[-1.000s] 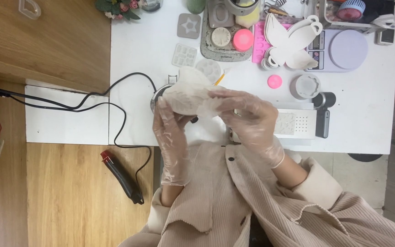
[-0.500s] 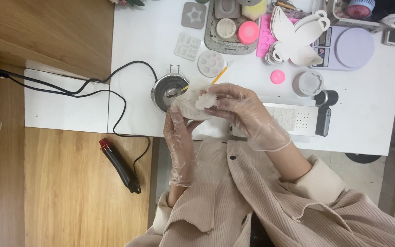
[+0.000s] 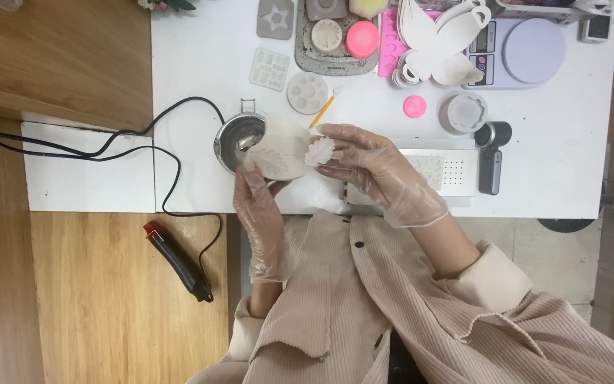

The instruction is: Preparing wax shapes and molds for candle making at a workstation.

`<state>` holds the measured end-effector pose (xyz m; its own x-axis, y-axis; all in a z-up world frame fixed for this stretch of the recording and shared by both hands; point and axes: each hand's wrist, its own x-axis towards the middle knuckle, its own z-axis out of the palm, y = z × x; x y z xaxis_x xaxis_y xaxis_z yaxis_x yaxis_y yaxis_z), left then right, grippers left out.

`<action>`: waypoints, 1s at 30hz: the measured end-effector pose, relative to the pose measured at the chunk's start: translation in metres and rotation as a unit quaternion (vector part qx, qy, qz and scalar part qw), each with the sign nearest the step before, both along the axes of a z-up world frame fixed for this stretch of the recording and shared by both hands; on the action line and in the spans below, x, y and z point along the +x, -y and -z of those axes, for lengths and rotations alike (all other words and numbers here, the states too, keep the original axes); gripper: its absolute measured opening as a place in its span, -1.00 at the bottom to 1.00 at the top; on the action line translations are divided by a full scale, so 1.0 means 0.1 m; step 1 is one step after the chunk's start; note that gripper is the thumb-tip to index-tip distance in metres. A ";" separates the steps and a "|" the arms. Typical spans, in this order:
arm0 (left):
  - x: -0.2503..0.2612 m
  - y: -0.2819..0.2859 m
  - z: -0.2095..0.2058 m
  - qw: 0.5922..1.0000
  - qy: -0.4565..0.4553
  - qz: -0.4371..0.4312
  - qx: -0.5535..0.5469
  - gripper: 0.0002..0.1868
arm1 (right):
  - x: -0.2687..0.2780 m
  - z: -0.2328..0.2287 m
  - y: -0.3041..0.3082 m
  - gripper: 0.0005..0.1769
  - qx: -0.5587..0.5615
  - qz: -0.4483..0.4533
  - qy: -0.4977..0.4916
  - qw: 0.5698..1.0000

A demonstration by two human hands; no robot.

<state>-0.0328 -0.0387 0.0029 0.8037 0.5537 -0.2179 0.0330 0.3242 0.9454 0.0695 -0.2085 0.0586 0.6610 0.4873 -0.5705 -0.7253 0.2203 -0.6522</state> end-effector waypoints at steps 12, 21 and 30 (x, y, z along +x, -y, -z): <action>-0.38 -0.47 0.01 0.972 -0.035 -0.187 0.140 -0.57 | -0.10 0.86 -0.60 -0.67 -0.055 -0.079 -0.044 0.994; -0.59 -0.44 -0.21 0.977 -0.029 -0.203 -0.061 -0.42 | -0.26 0.90 -0.72 -0.64 -0.216 -0.147 0.377 0.889; -0.37 -0.08 -0.16 0.992 -0.033 0.046 -0.114 -0.43 | -0.41 0.32 -0.05 -0.33 0.011 -0.042 0.082 0.996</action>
